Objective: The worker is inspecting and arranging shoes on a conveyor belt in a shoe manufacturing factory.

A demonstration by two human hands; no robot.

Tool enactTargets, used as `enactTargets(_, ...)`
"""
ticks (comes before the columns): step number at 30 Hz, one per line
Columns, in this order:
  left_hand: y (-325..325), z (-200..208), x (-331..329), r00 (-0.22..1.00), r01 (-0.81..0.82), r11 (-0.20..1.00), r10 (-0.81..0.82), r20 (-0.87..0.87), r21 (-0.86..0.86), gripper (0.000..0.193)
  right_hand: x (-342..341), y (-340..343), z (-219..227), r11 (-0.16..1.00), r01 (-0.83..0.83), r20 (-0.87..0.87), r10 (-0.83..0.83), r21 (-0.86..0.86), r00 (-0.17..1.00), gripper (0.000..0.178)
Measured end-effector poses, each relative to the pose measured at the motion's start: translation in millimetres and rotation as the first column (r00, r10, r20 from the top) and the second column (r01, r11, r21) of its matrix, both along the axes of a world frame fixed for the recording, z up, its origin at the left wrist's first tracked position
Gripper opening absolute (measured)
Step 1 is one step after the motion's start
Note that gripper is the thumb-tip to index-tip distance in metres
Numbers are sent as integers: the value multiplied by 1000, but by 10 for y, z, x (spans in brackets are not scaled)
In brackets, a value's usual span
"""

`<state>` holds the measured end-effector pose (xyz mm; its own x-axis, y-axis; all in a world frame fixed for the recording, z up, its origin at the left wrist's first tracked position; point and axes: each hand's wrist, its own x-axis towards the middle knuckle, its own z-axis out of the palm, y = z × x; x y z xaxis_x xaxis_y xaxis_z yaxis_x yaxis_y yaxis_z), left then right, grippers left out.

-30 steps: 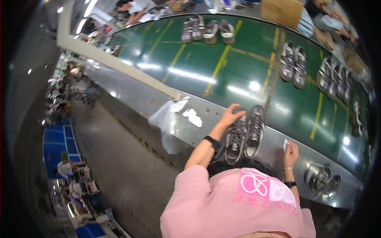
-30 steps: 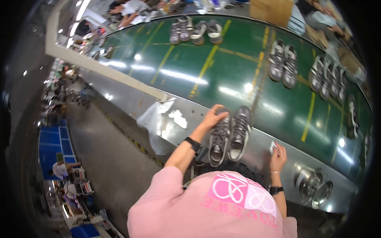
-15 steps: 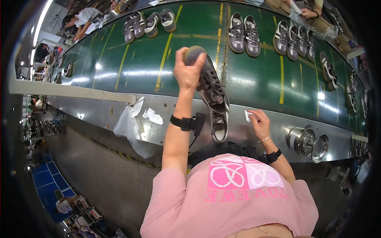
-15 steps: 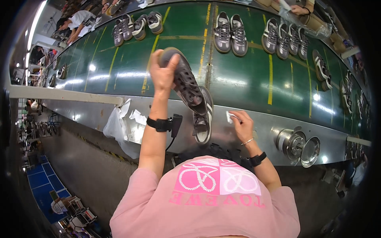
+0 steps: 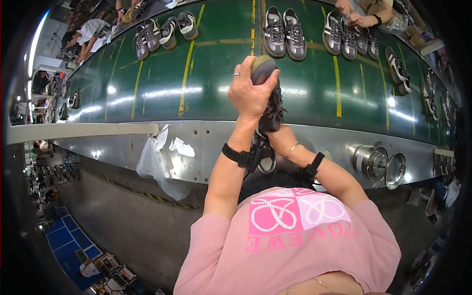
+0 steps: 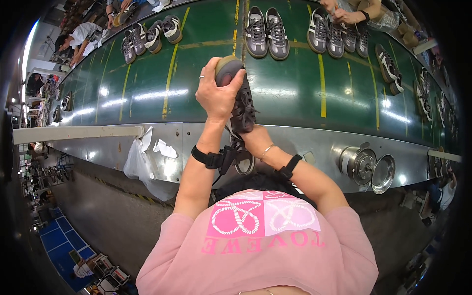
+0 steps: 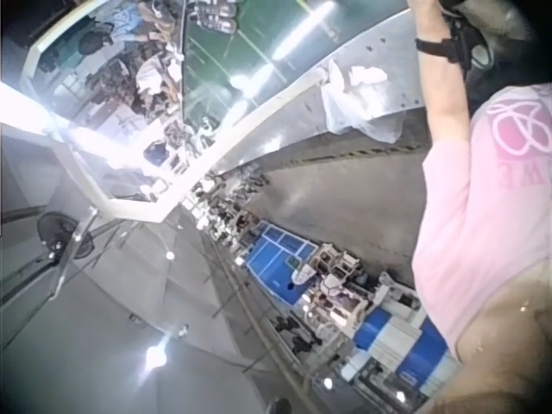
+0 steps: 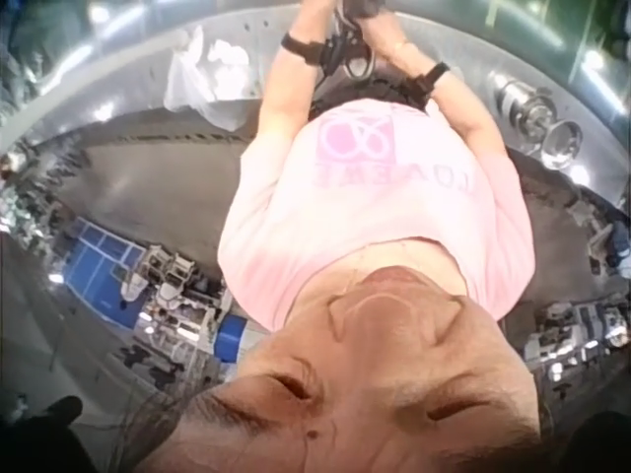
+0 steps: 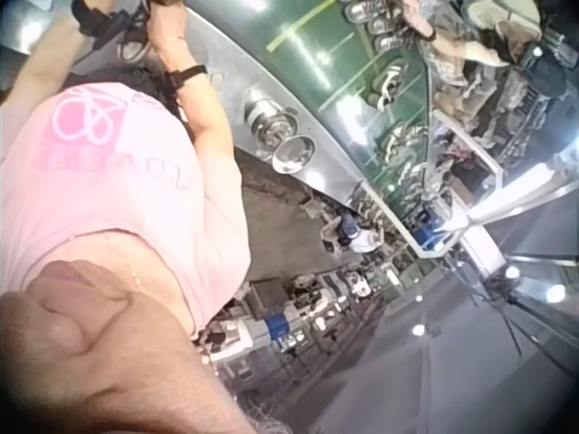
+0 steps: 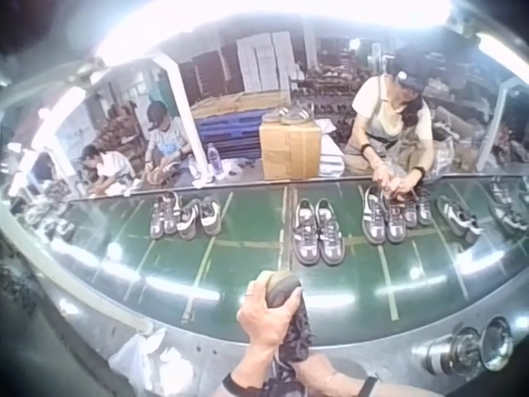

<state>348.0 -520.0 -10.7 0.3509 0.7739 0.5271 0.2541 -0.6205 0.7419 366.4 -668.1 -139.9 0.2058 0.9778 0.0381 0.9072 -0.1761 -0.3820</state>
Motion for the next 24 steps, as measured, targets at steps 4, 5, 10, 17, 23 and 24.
enactTargets(4,66,-84,-89,999,-28,999,29,29,-42,52,78,-292,207,983,-4,-113,25,182,993,22)
enactTargets(5,52,-80,-88,998,-33,999,35,50,-40,52,91,-339,229,962,3,-143,38,274,989,22)
enactTargets(10,-30,-14,4,999,-19,1000,20,41,-25,53,78,-81,23,991,12,-78,-2,132,997,21)
enactTargets(17,36,-72,-40,997,-51,999,50,58,14,53,71,-315,181,982,10,-112,11,190,994,14)
enactTargets(23,-92,17,23,999,-44,999,45,20,-22,49,49,-47,-36,994,93,-165,-83,52,983,13)
enactTargets(24,-90,25,44,998,-58,998,58,10,-2,49,38,46,-71,993,107,-107,-112,-53,988,14)
